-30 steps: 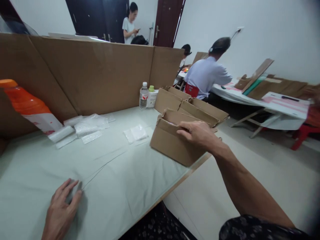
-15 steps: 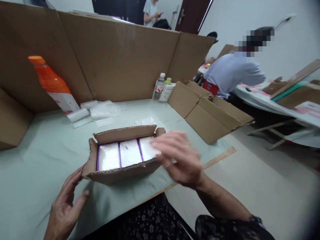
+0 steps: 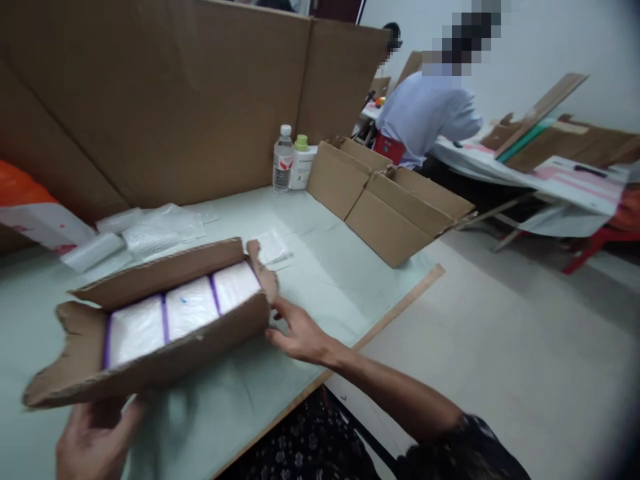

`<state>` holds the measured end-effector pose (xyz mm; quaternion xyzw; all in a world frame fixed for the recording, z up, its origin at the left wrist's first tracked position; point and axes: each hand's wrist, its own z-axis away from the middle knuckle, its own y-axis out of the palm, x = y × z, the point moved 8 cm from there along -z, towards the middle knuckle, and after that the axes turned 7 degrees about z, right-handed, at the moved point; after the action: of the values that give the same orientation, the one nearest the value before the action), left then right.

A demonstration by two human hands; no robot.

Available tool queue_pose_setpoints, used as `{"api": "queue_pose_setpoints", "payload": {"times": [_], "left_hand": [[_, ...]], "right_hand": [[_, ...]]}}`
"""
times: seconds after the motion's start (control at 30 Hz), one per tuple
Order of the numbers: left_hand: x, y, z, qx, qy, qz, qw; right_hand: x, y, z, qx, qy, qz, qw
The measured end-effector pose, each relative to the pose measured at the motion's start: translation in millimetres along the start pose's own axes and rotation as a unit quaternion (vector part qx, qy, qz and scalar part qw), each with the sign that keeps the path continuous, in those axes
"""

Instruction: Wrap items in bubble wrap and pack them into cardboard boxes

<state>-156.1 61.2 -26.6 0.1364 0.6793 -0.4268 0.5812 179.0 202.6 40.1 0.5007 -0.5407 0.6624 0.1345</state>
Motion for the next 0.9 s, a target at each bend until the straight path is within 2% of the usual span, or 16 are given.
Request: {"api": "queue_pose_setpoints", "payload": {"times": [0.07,0.13,0.23,0.3,0.4,0.5,0.63,0.73,0.8,0.87,0.9], "left_hand": [[-3.7,-14.8,-26.5,-0.056,-0.033,-0.049,0.997],[-15.9,-19.8,-47.3,-0.083,-0.046,-0.050,0.994],[-44.1,-9.5,-61.9,-0.072,-0.006,-0.014,0.997],[-56.1,1.1,-60.1,-0.056,0.018,0.021,0.998],[-46.0,14.0,-44.5,-0.045,-0.018,0.084,0.995],[-22.5,22.6,-15.7,-0.052,-0.059,0.118,0.990],[-12.4,23.1,30.9,-0.102,-0.039,0.145,0.983],[-18.8,16.7,61.2,-0.148,-0.019,0.137,0.979],[-23.4,27.0,73.1,-0.091,-0.035,0.129,0.987],[-28.9,49.9,82.3,0.013,-0.072,0.157,0.985],[-33.5,64.0,86.8,0.063,-0.092,0.194,0.975]], "right_hand": [[4.0,13.4,-32.3,0.029,-0.029,-0.003,0.999],[5.3,26.4,-60.5,0.047,-0.058,-0.001,0.997],[2.5,36.2,-86.5,0.059,-0.094,0.016,0.994],[-2.7,28.3,-92.8,0.047,-0.114,0.071,0.990],[-20.3,-6.3,-97.6,-0.006,-0.104,0.216,0.971],[-52.9,-47.2,-109.5,-0.055,-0.026,0.311,0.948],[-89.1,-74.3,-125.8,-0.087,0.048,0.295,0.950],[-89.8,-79.9,-117.1,-0.119,0.055,0.274,0.953],[-77.9,-79.3,-95.7,-0.144,0.041,0.249,0.957],[-56.8,-73.9,-64.7,-0.171,-0.009,0.203,0.964],[-44.3,-68.6,-47.5,-0.181,-0.045,0.180,0.966]]}}
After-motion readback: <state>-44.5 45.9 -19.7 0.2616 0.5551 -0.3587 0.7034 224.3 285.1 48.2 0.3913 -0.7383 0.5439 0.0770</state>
